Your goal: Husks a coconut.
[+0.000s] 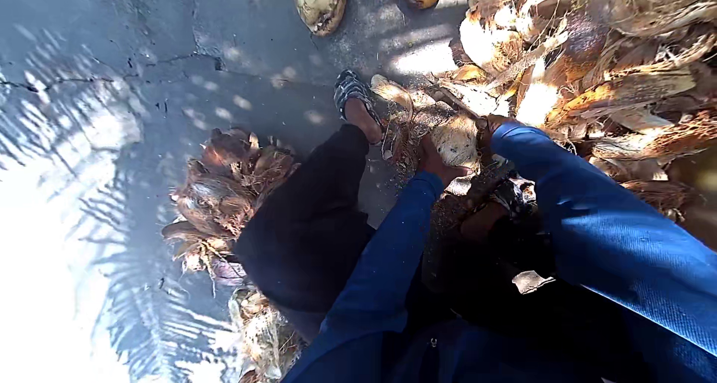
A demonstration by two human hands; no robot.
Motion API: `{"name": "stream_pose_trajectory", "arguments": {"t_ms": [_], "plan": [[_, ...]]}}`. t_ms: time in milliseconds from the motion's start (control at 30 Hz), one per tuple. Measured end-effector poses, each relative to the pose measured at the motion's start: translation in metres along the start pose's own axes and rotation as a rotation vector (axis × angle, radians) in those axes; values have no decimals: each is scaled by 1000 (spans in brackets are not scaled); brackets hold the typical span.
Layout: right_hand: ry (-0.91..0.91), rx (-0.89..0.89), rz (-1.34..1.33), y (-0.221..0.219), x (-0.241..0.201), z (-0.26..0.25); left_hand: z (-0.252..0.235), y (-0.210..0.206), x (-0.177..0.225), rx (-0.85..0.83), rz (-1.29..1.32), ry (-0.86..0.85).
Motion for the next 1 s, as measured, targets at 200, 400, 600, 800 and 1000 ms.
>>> {"name": "stream_pose_trajectory", "arguments": {"t_ms": [200,400,600,800,1000], "plan": [[-151,111,-242,16,35,68,7,1,2,-14,-10,-14],[8,217,-8,25,50,152,7,-17,-11,134,425,19],[-115,-44,291,30,40,212,29,-25,16,115,53,117],[-198,-17,242,29,39,214,46,-27,39,95,-36,-32],[-209,54,77,15,20,138,51,-32,35,155,-43,-124]]}}
Point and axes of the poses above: each hand's wrist, its own z-axis away from the middle knuckle, its own y-axis out of the back of the hand, x = y × z, the point moved 3 cm from there along -z, towards the middle knuckle, and after that the axes turned 14 degrees about x, right-handed, at the moved point
